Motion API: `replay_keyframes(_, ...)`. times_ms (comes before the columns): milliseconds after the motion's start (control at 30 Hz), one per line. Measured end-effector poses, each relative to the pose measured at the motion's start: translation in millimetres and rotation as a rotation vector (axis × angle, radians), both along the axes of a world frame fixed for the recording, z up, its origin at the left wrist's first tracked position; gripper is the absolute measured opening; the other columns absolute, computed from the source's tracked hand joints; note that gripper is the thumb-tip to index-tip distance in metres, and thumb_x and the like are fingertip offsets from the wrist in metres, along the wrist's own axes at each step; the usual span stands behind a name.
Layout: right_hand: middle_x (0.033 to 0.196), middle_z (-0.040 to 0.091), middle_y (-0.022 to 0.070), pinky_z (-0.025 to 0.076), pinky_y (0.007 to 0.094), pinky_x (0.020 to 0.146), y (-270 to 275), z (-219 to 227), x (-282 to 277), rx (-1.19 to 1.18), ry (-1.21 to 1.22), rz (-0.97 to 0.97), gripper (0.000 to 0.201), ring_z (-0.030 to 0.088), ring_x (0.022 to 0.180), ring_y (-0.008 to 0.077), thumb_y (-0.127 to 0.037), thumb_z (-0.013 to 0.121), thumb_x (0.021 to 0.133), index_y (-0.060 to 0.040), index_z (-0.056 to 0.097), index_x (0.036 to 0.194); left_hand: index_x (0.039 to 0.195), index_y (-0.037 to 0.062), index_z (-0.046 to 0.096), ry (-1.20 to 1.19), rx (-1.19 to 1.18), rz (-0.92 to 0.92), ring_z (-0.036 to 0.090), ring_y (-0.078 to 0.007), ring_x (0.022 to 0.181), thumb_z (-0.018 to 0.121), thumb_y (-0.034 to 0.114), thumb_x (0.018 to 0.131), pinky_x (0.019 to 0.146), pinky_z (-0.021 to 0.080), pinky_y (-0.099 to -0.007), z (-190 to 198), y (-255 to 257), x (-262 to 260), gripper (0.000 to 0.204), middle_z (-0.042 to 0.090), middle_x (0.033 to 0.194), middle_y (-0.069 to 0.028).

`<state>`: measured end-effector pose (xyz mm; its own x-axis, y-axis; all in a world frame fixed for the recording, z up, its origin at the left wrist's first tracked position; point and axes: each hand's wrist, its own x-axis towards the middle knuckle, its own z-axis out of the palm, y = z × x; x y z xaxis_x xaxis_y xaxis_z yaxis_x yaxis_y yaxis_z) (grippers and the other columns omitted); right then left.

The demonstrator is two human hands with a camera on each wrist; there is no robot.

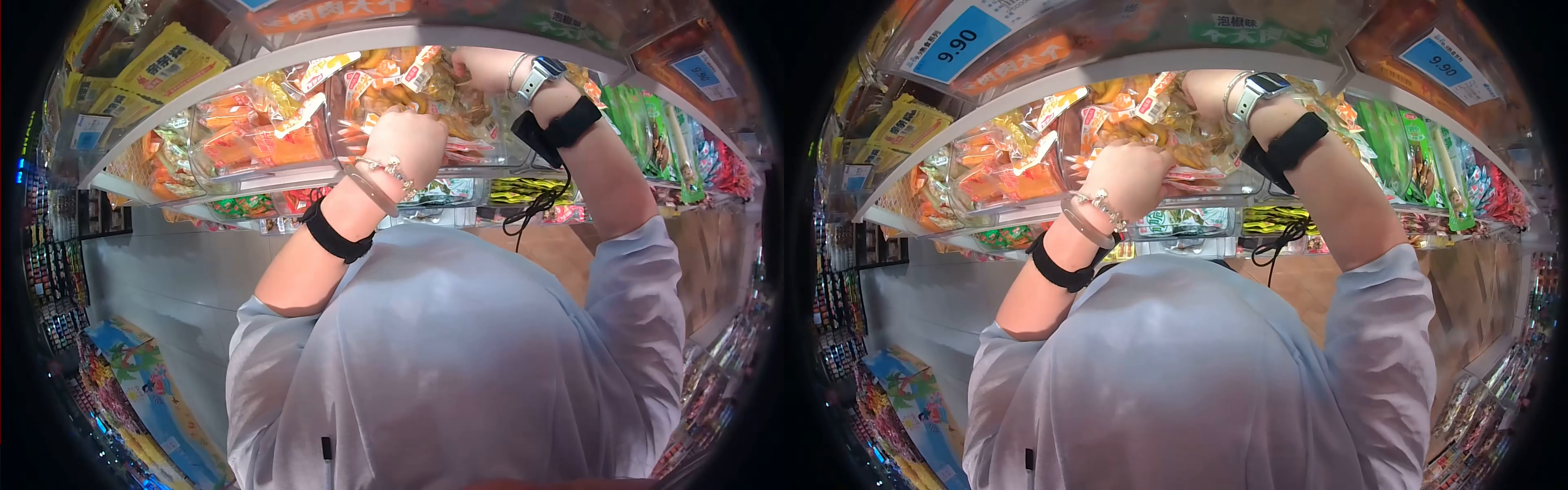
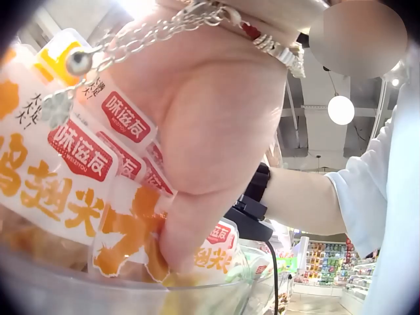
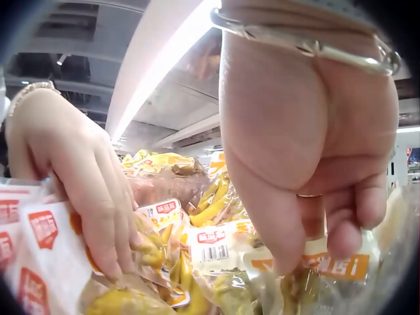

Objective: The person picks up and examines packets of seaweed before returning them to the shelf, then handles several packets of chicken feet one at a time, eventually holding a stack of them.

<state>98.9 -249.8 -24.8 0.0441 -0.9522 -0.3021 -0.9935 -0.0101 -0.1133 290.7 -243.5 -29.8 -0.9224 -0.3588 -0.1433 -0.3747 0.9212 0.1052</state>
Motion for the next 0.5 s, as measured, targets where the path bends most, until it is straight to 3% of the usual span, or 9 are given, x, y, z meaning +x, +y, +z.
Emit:
replay_keyframes(67, 0.084, 0.061, 0.0131, 0.046, 0.0342, 0.061, -7.7, 4.8, 3.5, 0.055, 0.257, -0.08, 0.027, 0.06, 0.073, 0.0249, -0.004, 0.058, 0.068, -0.0065, 0.057, 0.095, 0.075, 0.007, 0.064, 0.012, -0.011, -0.013, 0.062, -0.0242, 0.075, 0.061, 0.016, 0.069, 0.068, 0.046, -0.0344, 0.4, 0.1, -0.1, 0.011, 0.063, 0.074, -0.0097)
replay_keyframes(100, 0.085, 0.061, 0.0146, 0.047, 0.0356, 0.061, -9.8, 1.0, 4.1, -0.081, 0.314, -0.066, 0.028, 0.061, 0.074, 0.0258, -0.003, 0.056, 0.069, -0.0067, 0.058, 0.096, 0.075, 0.007, 0.064, 0.016, -0.008, -0.012, 0.062, -0.0242, 0.075, 0.061, 0.016, 0.069, 0.068, 0.046, -0.0344, -0.3, 0.0, -0.2, 0.011, 0.063, 0.074, -0.0097)
replay_keyframes(167, 0.087, 0.061, 0.0151, 0.047, 0.0361, 0.064, -16.1, -4.3, 6.9, -0.161, 0.194, -0.083, 0.03, 0.061, 0.076, 0.027, -0.002, 0.055, 0.07, -0.0073, 0.057, 0.099, 0.077, 0.0081, 0.061, 0.0, -0.038, -0.02, 0.06, -0.0258, 0.075, 0.062, 0.025, 0.073, 0.071, 0.045, -0.0365, -3.4, -0.5, 0.3, 0.017, 0.062, 0.072, -0.0098)
replay_keyframes(233, 0.089, 0.061, 0.0156, 0.048, 0.0366, 0.066, -18.6, 0.0, 21.1, -0.238, 0.073, -0.097, 0.032, 0.06, 0.078, 0.0282, -0.001, 0.053, 0.071, -0.0079, 0.057, 0.102, 0.073, 0.0083, 0.063, 0.055, -0.039, -0.017, 0.061, -0.0247, 0.073, 0.06, 0.019, 0.07, 0.07, 0.045, -0.035, -7.8, -0.7, 1.3, 0.011, 0.062, 0.071, -0.0097)
replay_keyframes(333, 0.092, 0.06, 0.0144, 0.046, 0.039, 0.073, -11.0, 6.2, 46.8, -0.234, 0.039, 0.27, 0.032, 0.057, 0.088, 0.0315, -0.006, 0.049, 0.076, -0.009, 0.053, 0.108, 0.069, 0.0087, 0.065, 0.12, -0.042, -0.017, 0.062, -0.0237, 0.07, 0.058, 0.013, 0.068, 0.068, 0.044, -0.0338, -11.0, -0.4, 2.6, 0.009, 0.063, 0.07, -0.0096)
replay_keyframes(367, 0.087, 0.06, 0.0123, 0.046, 0.0407, 0.073, -17.8, -12.6, 42.8, -0.275, 0.099, 0.377, 0.028, 0.056, 0.088, 0.0315, -0.01, 0.052, 0.077, -0.0085, 0.055, 0.104, 0.07, 0.0089, 0.065, 0.131, -0.041, -0.022, 0.062, -0.0239, 0.069, 0.057, 0.013, 0.069, 0.068, 0.044, -0.0342, -11.2, -0.3, 2.8, 0.009, 0.063, 0.07, -0.0096)
replay_keyframes(400, 0.087, 0.06, 0.0123, 0.046, 0.0407, 0.073, -18.5, -8.6, 46.9, -0.273, 0.102, 0.382, 0.028, 0.056, 0.088, 0.0315, -0.01, 0.052, 0.077, -0.0085, 0.055, 0.104, 0.07, 0.0089, 0.065, 0.135, -0.041, -0.018, 0.062, -0.0239, 0.069, 0.057, 0.013, 0.069, 0.068, 0.044, -0.0342, -11.0, -0.1, 3.0, 0.009, 0.063, 0.07, -0.0096)
replay_keyframes(500, 0.08, 0.061, 0.0129, 0.046, 0.04, 0.07, -24.3, -1.2, 55.4, -0.037, 0.135, 0.112, 0.023, 0.059, 0.08, 0.029, -0.017, 0.057, 0.075, -0.0066, 0.059, 0.095, 0.069, 0.0095, 0.065, 0.137, -0.014, 0.01, 0.062, -0.0241, 0.069, 0.056, 0.013, 0.07, 0.07, 0.042, -0.0357, -10.5, 1.4, 4.0, 0.01, 0.063, 0.07, -0.0099)
